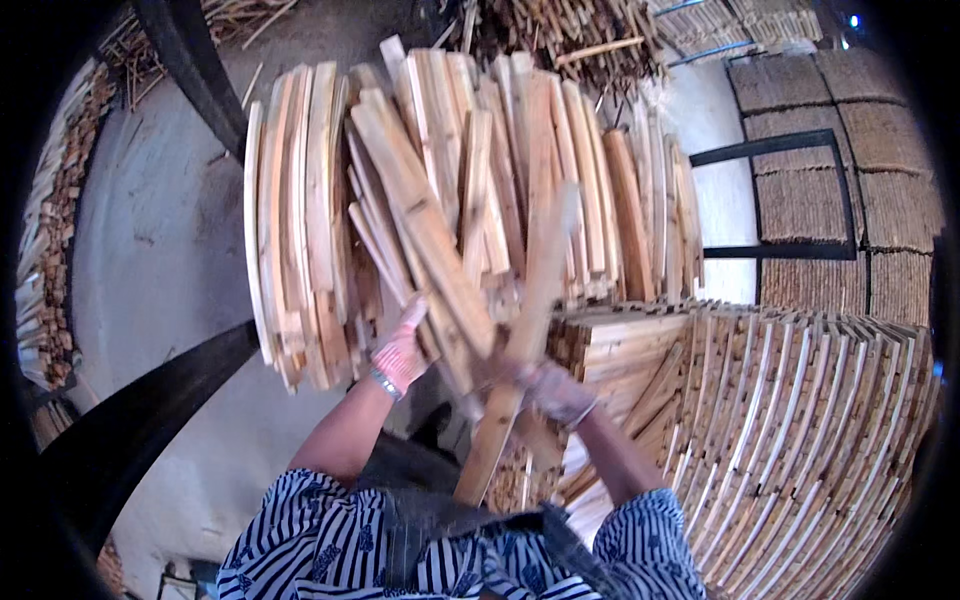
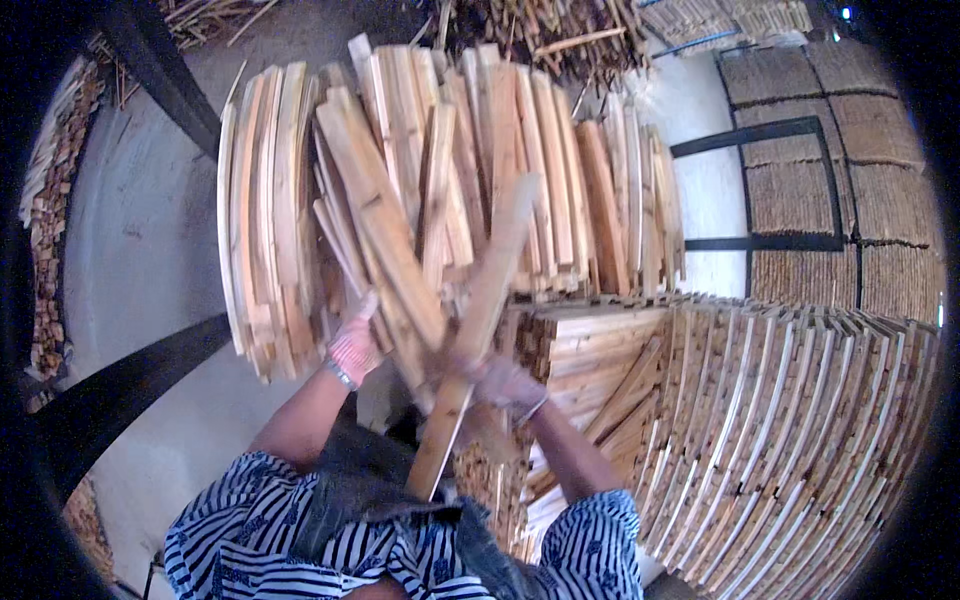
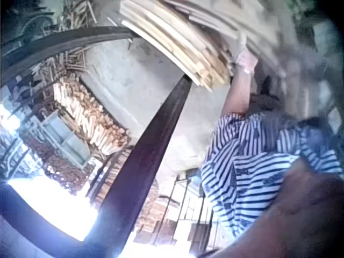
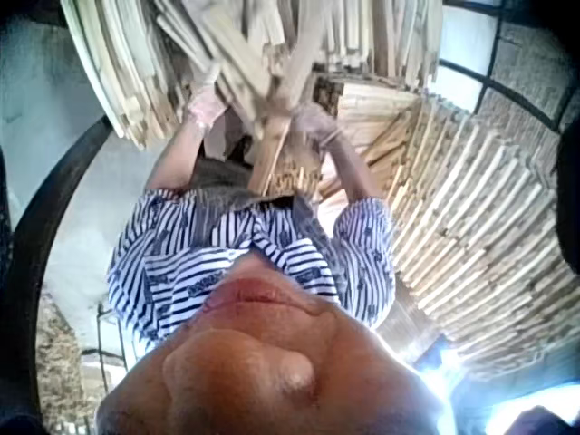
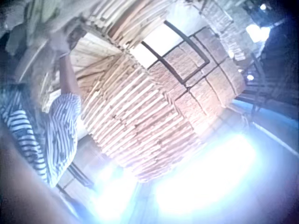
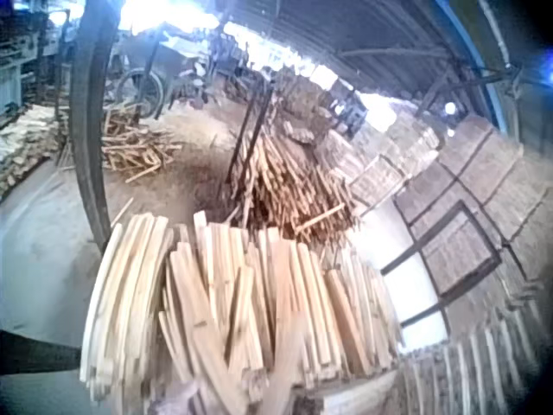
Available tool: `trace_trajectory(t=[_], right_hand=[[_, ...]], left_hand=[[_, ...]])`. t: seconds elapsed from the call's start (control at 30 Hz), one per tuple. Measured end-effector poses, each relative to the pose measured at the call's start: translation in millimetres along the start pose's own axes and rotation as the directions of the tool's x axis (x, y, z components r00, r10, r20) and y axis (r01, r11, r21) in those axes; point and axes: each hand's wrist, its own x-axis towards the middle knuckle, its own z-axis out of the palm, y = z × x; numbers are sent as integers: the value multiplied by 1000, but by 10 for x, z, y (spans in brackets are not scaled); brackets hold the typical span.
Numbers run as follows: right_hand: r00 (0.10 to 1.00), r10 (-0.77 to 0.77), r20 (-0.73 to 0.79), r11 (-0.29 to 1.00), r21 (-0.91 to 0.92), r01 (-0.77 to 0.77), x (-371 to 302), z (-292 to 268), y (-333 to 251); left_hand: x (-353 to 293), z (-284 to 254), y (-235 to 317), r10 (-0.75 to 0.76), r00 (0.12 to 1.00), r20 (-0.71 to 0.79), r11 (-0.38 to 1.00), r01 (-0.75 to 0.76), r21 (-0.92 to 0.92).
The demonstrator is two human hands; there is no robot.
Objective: The person repeatedly picks up bundles of wooden planks from a pile on the floor and stacks them onto a large, organized stack. The person wears gloves and uses both hands to lift and arrange the planks.
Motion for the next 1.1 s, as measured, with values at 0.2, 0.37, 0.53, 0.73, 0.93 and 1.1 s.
trace_trajectory(t=[0.2,0.37,0.53,0.73,0.93,1.1], right_hand=[[961,-54,270,868,-463,179,708,197,-532],[999,1,40,987,-161,6,1616,527,-697],[986,8,169,950,-308,45,928,205,-111],[937,-208,281,905,420,75,-85,865,327],[947,-319,40,882,379,281,-175,445,134],[877,-462,-135,756,457,468,-1306,-43,6]], left_hand=[[21,-409,147,149,984,-97,973,-129,190],[0,-306,72,213,977,13,953,-211,219],[-478,-283,-366,213,971,107,810,-237,536],[-1059,-140,-509,-26,978,-208,833,136,536],[-810,278,-418,104,993,-53,844,-60,533],[-695,643,-402,142,630,763,-376,-679,631]])
